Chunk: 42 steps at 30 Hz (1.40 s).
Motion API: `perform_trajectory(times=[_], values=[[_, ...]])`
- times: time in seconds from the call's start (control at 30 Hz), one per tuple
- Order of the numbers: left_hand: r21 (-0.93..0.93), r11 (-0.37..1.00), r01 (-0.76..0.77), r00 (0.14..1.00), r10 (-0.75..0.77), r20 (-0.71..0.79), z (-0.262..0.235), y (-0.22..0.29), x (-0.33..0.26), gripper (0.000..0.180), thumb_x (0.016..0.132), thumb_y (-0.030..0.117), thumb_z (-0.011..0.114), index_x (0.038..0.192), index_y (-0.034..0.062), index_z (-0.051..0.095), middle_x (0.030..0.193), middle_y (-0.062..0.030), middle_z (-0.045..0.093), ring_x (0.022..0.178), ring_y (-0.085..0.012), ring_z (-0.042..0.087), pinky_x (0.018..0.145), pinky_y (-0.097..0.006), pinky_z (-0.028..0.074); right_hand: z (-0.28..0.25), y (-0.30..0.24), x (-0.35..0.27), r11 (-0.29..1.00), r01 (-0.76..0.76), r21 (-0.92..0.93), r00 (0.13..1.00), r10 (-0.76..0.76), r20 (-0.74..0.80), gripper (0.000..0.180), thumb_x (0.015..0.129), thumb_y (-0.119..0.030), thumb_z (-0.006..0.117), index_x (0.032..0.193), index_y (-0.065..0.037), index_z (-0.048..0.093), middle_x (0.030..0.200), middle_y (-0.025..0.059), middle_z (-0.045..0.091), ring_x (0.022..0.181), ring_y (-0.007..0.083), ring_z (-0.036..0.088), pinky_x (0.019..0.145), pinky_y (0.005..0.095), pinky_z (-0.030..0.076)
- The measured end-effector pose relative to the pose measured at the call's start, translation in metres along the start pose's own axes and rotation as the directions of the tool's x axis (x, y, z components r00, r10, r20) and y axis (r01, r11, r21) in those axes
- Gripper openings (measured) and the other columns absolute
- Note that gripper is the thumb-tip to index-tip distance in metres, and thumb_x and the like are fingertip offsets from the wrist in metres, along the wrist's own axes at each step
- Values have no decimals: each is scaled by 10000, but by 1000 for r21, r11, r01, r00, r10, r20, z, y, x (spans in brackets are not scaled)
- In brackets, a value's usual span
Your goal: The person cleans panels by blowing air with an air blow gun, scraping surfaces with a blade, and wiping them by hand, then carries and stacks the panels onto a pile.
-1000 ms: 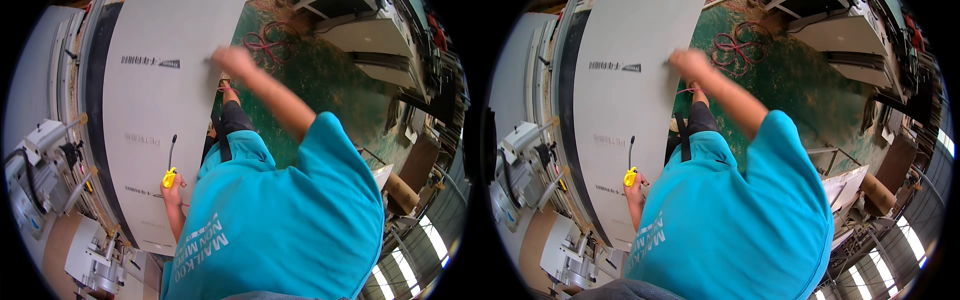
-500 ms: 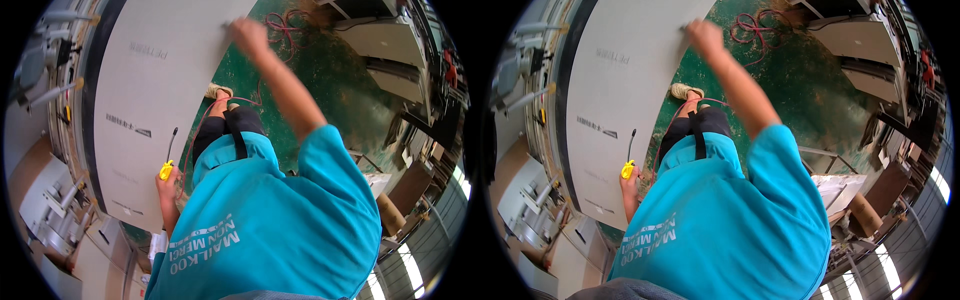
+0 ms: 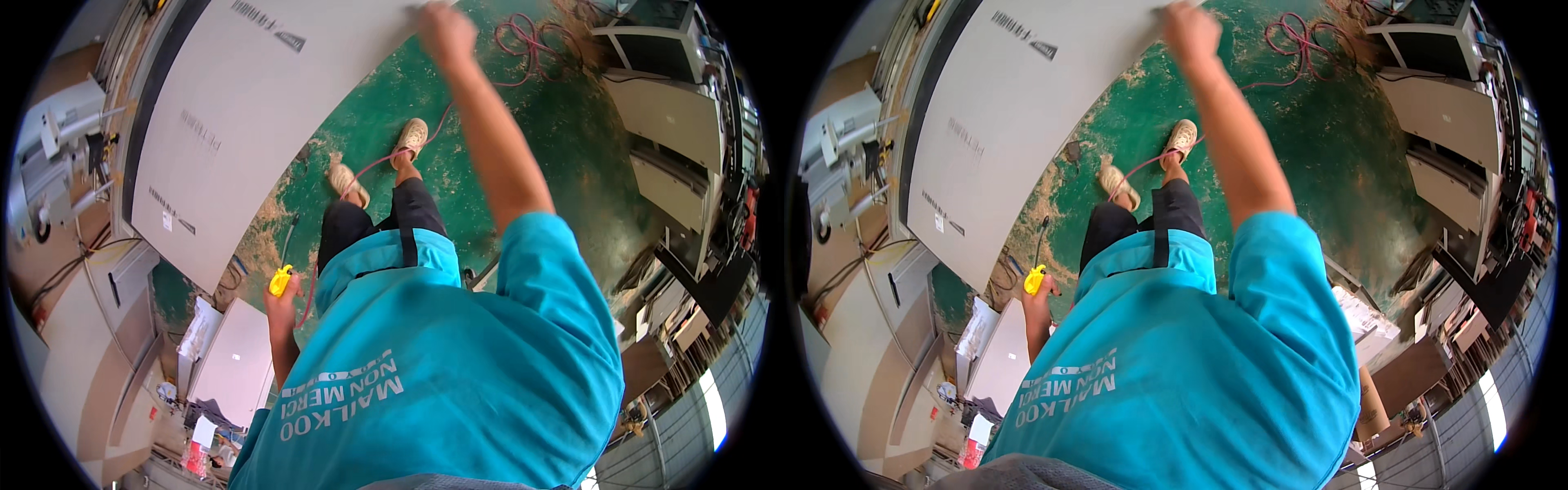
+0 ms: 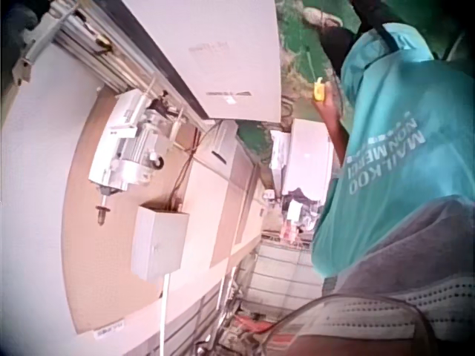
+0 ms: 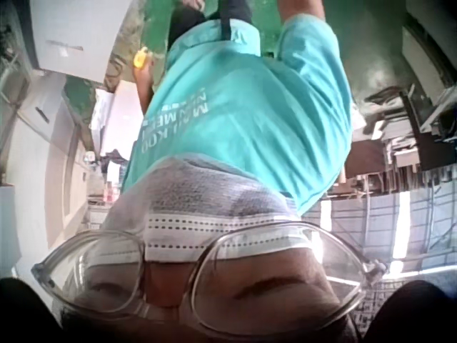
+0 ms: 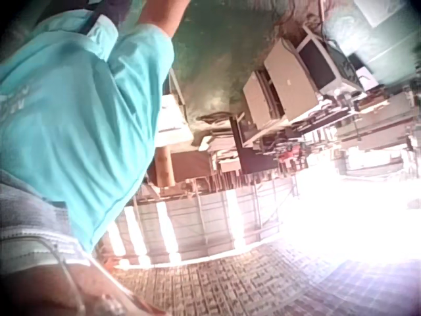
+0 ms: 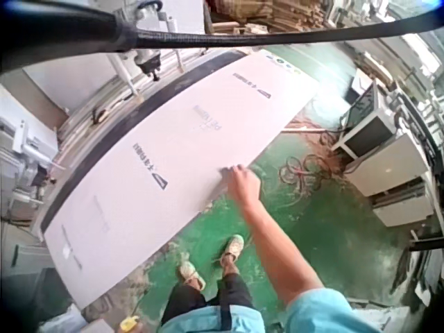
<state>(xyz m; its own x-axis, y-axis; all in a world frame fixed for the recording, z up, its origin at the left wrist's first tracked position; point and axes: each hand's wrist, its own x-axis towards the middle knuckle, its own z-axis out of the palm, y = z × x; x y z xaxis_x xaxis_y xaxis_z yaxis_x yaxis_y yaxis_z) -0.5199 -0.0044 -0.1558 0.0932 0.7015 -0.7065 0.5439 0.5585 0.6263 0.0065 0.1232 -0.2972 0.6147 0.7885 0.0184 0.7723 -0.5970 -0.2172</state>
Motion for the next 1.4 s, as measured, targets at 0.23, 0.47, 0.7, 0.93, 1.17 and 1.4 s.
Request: perform_trajectory(times=[0.23, 0.47, 0.7, 0.93, 1.17, 1.4], values=[[-32, 992, -125, 992, 126, 24, -121, -118, -7, 241, 923, 189, 590, 736, 41, 559, 667, -30, 560, 643, -142, 540, 637, -283, 423, 69, -310, -290, 786, 450, 423, 836, -537, 108, 129, 845, -139, 522, 865, -75, 633, 911, 121, 646, 844, 290, 659, 682, 427, 562], [-66, 987, -146, 988, 142, -58, -294, -297, -39, 253, 901, 203, 632, 730, 19, 600, 653, -10, 574, 624, -125, 545, 611, -288, 429, 55, -276, -260, 985, -44, 165, 999, 42, 17, 174, 857, -269, 597, 912, -137, 696, 860, 84, 674, 754, 290, 673, 597, 389, 531], [-140, 989, -42, 991, 23, -134, -404, -369, -94, 243, 915, 185, 592, 733, 25, 566, 636, -22, 549, 625, -132, 527, 628, -285, 415, 146, -558, -537, 841, 435, 322, 887, -462, 8, 91, 744, -90, 574, 830, -93, 604, 858, 104, 611, 782, 267, 647, 655, 389, 552], [-159, 986, -46, 996, 33, -80, -457, -408, -100, 258, 905, 204, 609, 709, 42, 569, 639, -13, 555, 623, -123, 524, 628, -277, 413, 155, -487, -460, 948, 314, 53, 937, -319, 143, 147, 859, -171, 533, 820, -104, 658, 851, 98, 654, 772, 290, 639, 628, 416, 520], [-180, 983, -23, 991, -2, -137, -483, -457, -119, 227, 922, 192, 577, 755, 38, 563, 653, -39, 561, 649, -143, 538, 657, -277, 418, 187, -602, -604, 896, 428, 119, 903, -430, -15, 119, 779, -154, 609, 895, -131, 620, 833, 74, 622, 729, 257, 630, 580, 393, 519], [-249, 964, -92, 970, 30, -241, -508, -448, -131, 226, 910, 187, 607, 760, 18, 598, 706, -36, 600, 685, -141, 566, 700, -281, 444, 174, -732, -747, 693, 388, 608, 626, -682, 378, 114, 805, -129, 579, 854, -51, 648, 945, 134, 650, 836, 322, 662, 685, 445, 540]])
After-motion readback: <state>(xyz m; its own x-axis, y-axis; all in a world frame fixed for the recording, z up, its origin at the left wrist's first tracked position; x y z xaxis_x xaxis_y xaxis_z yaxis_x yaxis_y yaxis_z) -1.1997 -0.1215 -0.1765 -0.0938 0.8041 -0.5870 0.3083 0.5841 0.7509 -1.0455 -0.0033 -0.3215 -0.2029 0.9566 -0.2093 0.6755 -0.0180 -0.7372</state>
